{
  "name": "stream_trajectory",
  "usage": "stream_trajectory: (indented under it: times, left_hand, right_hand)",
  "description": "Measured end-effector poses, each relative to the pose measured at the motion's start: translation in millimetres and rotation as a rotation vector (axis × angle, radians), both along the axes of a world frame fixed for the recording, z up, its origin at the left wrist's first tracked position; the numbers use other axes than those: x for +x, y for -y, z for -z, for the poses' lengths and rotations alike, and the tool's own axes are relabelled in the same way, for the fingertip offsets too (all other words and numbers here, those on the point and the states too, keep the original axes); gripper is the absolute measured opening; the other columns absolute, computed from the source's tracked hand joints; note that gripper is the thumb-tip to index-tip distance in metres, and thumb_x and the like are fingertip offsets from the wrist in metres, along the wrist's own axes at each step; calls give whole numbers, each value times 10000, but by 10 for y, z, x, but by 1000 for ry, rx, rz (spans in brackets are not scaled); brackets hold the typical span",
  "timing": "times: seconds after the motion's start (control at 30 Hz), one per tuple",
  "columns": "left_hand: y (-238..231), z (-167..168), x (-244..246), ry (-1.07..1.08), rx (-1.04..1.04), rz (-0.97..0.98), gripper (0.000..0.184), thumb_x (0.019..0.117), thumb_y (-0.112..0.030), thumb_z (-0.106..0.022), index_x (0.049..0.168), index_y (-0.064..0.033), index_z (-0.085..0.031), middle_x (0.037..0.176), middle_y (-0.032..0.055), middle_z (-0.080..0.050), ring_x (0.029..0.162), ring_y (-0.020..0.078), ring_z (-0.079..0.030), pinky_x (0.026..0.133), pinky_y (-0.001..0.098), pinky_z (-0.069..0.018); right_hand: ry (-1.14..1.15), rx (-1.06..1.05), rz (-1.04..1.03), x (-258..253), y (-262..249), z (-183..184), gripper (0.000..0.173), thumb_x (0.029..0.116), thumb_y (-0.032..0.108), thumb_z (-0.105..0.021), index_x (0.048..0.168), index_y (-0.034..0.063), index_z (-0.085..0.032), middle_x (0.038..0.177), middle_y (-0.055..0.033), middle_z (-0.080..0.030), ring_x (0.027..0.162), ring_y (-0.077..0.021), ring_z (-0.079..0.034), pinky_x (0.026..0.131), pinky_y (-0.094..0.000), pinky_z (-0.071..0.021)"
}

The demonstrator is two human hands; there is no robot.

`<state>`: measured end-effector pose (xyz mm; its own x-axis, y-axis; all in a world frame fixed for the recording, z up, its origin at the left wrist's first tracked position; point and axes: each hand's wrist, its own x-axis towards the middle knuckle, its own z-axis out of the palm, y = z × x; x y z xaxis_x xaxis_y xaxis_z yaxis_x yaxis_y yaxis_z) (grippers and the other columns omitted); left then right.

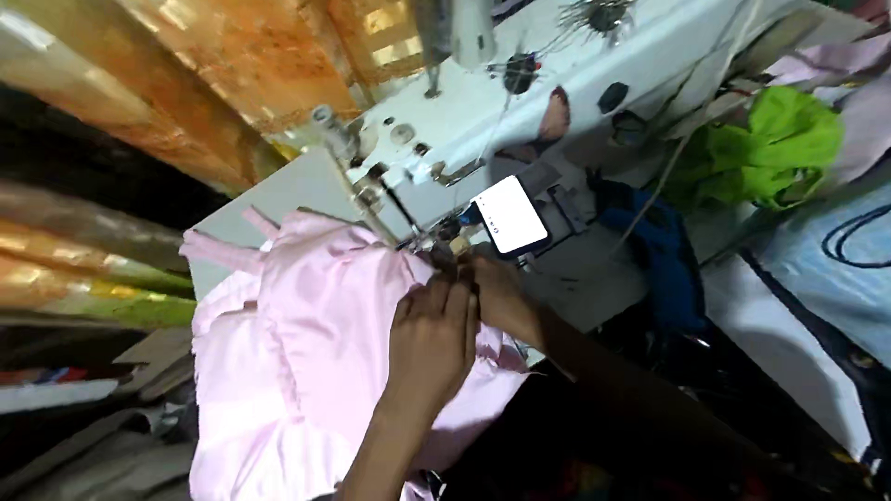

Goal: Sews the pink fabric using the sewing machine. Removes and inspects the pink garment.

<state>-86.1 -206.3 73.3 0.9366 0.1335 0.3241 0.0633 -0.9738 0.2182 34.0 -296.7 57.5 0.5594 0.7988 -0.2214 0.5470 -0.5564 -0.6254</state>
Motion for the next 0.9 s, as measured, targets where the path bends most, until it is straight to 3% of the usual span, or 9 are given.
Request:
stream_trajectory:
  times: [0.07,0.13,0.23,0.37,0.43,0.5,0.6,0.77,0.9]
  left_hand:
    - [-112,214,54,-2,-2,-62,377,1065,-228,-395,1190,-5,-671,1157,163,-722,1087,324,-700,943,567,-501]
    - [-198,388,47,23,33,-128,424,1070,-297,-355,1169,-62,-694,1133,113,-736,1090,285,-691,942,570,-451]
    - [-306,539,-3,3,151,-214,495,1060,-351,-329,1277,-140,-721,1203,119,-704,1184,324,-622,952,594,-401]
    - [-580,748,-29,72,232,-185,470,1016,-357,-372,1341,-252,-694,1118,132,-700,1106,343,-624,889,580,-393]
    - [-672,779,-21,84,220,-137,467,1005,-370,-392,1377,-312,-669,1091,142,-692,1064,352,-621,862,581,-384]
    - [-735,802,0,105,189,-96,444,1000,-381,-404,1261,-262,-743,1079,152,-695,1051,358,-620,876,579,-380]
    - [-828,800,38,107,152,-40,448,980,-401,-419,1143,-186,-776,1075,147,-704,1041,359,-626,883,567,-399]
    - [-993,790,90,124,64,71,409,952,-397,-479,1050,-139,-781,1015,153,-706,1002,372,-637,878,578,-420]
    - [-1116,799,149,139,40,135,380,952,-399,-500,1006,-140,-773,992,129,-702,999,340,-634,884,552,-423]
  right_hand:
    - [78,5,-22,77,-38,52,209,954,92,-658,1143,17,-708,1079,-229,-694,1007,-437,-672,787,-633,-525]
    - [123,15,-41,128,-49,86,206,997,129,-596,1150,77,-724,1012,-205,-713,953,-425,-688,734,-629,-527]
    - [156,-30,-60,156,-46,61,270,1035,186,-572,1256,181,-728,1021,-168,-735,951,-398,-694,747,-613,-524]
    - [242,-50,-137,205,-35,124,303,1052,202,-540,1310,210,-697,1050,-166,-719,952,-389,-694,725,-584,-541]
    - [314,38,-141,196,-10,215,294,1039,184,-562,1291,192,-714,1043,-157,-727,962,-377,-701,737,-561,-558]
    - [492,258,-123,176,-4,427,240,974,126,-636,1176,129,-766,950,-142,-736,897,-357,-715,737,-512,-587]
    - [598,407,-105,174,-29,603,210,943,113,-652,1115,100,-772,920,-144,-709,909,-353,-681,775,-487,-569]
    - [528,367,-38,86,-53,634,237,986,147,-597,1139,88,-768,994,-143,-721,988,-357,-685,841,-522,-554]
    - [530,311,14,15,-82,632,245,997,165,-584,1148,92,-761,999,-138,-729,952,-353,-699,817,-534,-551]
